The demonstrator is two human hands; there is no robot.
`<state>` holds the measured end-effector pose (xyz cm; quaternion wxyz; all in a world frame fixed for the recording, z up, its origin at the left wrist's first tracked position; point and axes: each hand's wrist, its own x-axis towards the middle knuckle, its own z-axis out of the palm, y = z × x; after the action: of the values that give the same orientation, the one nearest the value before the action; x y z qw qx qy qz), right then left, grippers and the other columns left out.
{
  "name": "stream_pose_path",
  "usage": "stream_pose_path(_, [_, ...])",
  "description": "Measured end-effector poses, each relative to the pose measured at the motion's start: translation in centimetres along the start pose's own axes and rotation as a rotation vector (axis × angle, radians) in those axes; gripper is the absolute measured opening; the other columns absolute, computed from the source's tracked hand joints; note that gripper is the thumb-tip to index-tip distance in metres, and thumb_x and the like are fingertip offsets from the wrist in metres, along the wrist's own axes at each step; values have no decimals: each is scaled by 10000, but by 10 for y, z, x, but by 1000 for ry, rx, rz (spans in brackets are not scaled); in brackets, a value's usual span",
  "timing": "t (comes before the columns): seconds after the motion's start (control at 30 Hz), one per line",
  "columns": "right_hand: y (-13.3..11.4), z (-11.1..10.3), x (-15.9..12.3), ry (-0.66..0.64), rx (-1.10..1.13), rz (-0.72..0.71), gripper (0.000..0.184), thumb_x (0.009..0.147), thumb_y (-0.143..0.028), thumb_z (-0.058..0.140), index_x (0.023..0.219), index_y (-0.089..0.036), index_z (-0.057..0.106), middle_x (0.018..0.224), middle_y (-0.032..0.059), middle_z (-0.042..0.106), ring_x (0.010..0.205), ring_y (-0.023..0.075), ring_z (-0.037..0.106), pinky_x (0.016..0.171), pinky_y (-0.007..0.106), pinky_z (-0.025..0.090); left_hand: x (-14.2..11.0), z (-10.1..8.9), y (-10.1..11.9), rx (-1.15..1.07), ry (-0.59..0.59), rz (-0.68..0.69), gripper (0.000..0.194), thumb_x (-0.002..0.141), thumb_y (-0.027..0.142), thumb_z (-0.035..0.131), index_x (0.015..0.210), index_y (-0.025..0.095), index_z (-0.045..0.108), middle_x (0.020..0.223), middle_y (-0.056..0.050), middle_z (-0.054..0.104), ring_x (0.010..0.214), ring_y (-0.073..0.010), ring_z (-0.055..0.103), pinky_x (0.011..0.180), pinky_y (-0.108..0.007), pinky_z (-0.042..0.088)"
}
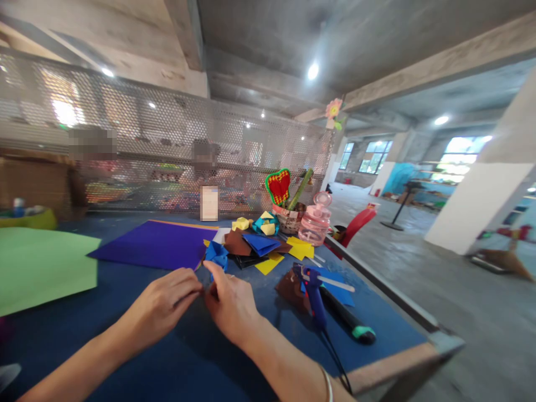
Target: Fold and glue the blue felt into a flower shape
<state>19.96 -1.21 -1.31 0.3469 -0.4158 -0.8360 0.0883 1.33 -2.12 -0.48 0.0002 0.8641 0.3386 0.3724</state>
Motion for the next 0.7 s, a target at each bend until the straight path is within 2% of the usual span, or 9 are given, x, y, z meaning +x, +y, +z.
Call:
stream_pose_path(0.17, [-4, -2, 0, -13, -10, 2, 578, 836, -132, 588, 1389, -238, 454, 759, -34, 710, 691, 157, 655, 630, 244, 423, 1, 0, 0, 31, -36, -30, 107, 927, 234, 526, 919, 153, 596, 902, -2, 598, 863, -129, 587, 784, -332, 520])
stream_pose_path(0.37, [-10, -5, 2, 6, -3, 8, 548, 856, -214, 640, 1379, -240, 477, 756, -31, 717, 687, 169, 664, 645, 258, 448, 4, -6, -4, -2, 68, -253, 188, 950, 327, 497, 927, 154, 567, 844, 10, 577, 748, -100, 568, 705, -288, 510])
stream_pose_path(0.47, [-8, -4, 2, 22, 1, -9, 521, 868, -233, 628, 1370, -246, 491, 748, -29, 713, 684, 174, 662, 639, 264, 451, 3, -8, -3, -25, 74, -323, 237, 959, 362, 481, 881, 154, 563, 750, 34, 550, 645, -77, 530, 637, -255, 488])
stream_pose_path(0.6, [-5, -7, 3, 77, 27, -30, 358, 956, -215, 459, 1302, -214, 551, 796, 13, 710, 711, 166, 653, 684, 279, 470, 5, -9, -1, -63, -28, -348, 293, 954, 396, 489, 812, 152, 567, 682, 48, 532, 596, -71, 509, 611, -246, 473])
stream_pose_path(0.7, [-2, -10, 6, 137, 67, -37, 319, 1010, -232, 363, 1248, -178, 568, 843, 32, 694, 757, 153, 648, 748, 306, 501, 7, -13, 3, -140, -196, -284, 269, 937, 378, 526, 811, 151, 595, 770, 20, 608, 725, -97, 590, 722, -294, 516])
